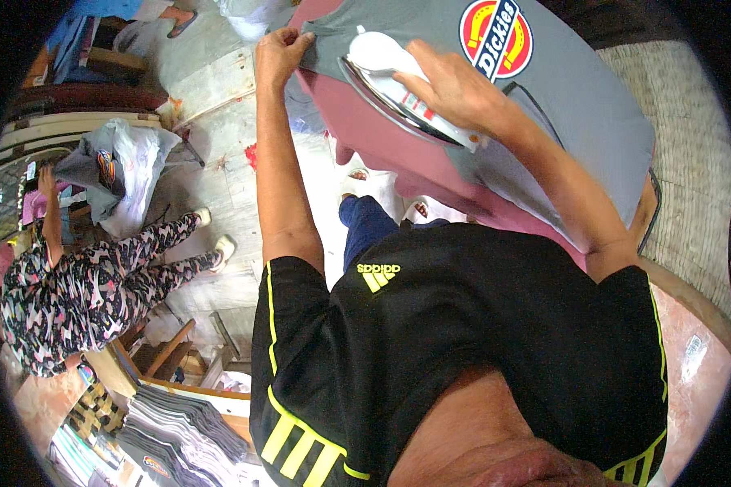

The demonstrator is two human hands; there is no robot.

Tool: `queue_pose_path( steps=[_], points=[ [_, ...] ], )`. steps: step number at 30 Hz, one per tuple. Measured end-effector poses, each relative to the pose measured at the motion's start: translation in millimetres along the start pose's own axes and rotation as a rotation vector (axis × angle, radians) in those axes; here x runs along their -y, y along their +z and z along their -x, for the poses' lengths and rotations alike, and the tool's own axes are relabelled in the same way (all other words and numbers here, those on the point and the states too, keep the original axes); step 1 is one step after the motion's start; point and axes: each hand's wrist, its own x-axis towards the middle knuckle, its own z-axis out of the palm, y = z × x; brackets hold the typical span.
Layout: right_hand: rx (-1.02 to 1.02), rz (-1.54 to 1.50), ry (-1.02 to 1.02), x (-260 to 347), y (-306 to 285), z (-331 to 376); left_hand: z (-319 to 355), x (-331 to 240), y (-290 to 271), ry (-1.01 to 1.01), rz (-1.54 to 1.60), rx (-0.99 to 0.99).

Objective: The person irons a grey t-shirt with a Dickies logo on a pink ironing board. They smooth the fabric with their hands and use a white electric iron to press the garment, flipping it over to iron both sides.

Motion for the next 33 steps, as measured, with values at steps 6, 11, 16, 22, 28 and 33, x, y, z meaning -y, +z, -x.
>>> queue_pose_path(
  steps=[6,11,16,22,28,33],
  points=[
    [-0.078,-0.025,-0.081,-1.5,13.4,-24.1,-23.3,7.7,-1.3,-0.088,0.053,0.078],
    [-0.063,-0.065,-0.020,15.2,30.3,-59.2,-22.8,22.0,-14.4,-0.101,0.203,0.173],
    [-0.012,0.007,0.060,30.9,35.4,-94.1,-12.9,48.2,-35.7,-0.192,0.459,0.024],
    [-0.015,0.063,0.070,36.9,33.5,-119.0,-20.3,70.3,-47.5,-0.210,0.596,0.080],
    [0.024,0.031,0.095,36.4,28.7,-98.9,-38.3,75.2,-29.0,0.025,0.540,0.048],
    [0.025,0.050,0.043,31.2,23.7,-104.4,-56.3,71.1,-19.9,0.023,0.620,0.204]
  ],
)
